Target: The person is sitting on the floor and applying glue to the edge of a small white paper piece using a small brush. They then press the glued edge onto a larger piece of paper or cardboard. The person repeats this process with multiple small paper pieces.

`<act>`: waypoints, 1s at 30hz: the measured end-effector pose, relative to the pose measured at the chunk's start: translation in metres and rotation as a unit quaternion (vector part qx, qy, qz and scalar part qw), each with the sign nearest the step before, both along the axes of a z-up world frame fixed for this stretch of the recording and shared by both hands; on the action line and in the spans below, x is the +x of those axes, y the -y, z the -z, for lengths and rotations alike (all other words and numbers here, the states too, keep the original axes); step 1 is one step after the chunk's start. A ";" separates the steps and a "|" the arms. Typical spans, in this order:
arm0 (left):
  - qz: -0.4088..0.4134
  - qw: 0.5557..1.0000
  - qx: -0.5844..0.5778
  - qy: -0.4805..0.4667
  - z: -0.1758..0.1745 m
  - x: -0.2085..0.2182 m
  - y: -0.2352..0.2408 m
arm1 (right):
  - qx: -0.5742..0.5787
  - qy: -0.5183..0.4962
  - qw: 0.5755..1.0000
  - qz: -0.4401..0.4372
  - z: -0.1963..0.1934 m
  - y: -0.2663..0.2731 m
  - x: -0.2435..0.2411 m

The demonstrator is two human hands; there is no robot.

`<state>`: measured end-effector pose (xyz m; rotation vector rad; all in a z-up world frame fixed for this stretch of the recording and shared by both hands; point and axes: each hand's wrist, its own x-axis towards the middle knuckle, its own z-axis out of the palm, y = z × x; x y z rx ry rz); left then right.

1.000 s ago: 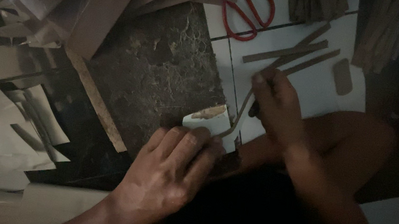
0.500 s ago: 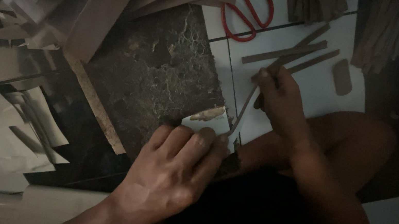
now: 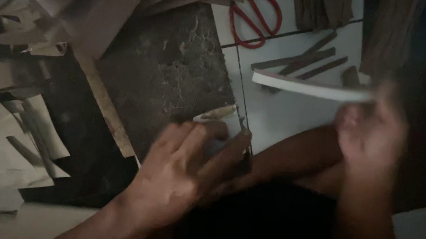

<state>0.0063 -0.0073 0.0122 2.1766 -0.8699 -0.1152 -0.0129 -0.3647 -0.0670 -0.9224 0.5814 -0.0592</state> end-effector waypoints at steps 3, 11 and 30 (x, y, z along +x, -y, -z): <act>-0.033 0.973 -0.145 -0.176 -0.014 -0.004 0.007 | -0.059 0.140 0.986 -0.075 -0.020 -0.023 -0.054; -0.162 0.844 -0.166 -0.483 -0.041 0.008 -0.018 | -0.589 0.246 0.661 -0.393 -0.072 -0.148 -0.127; -0.025 0.999 0.016 -0.019 -0.010 -0.014 -0.030 | -0.642 0.272 0.594 -0.402 -0.099 -0.147 0.007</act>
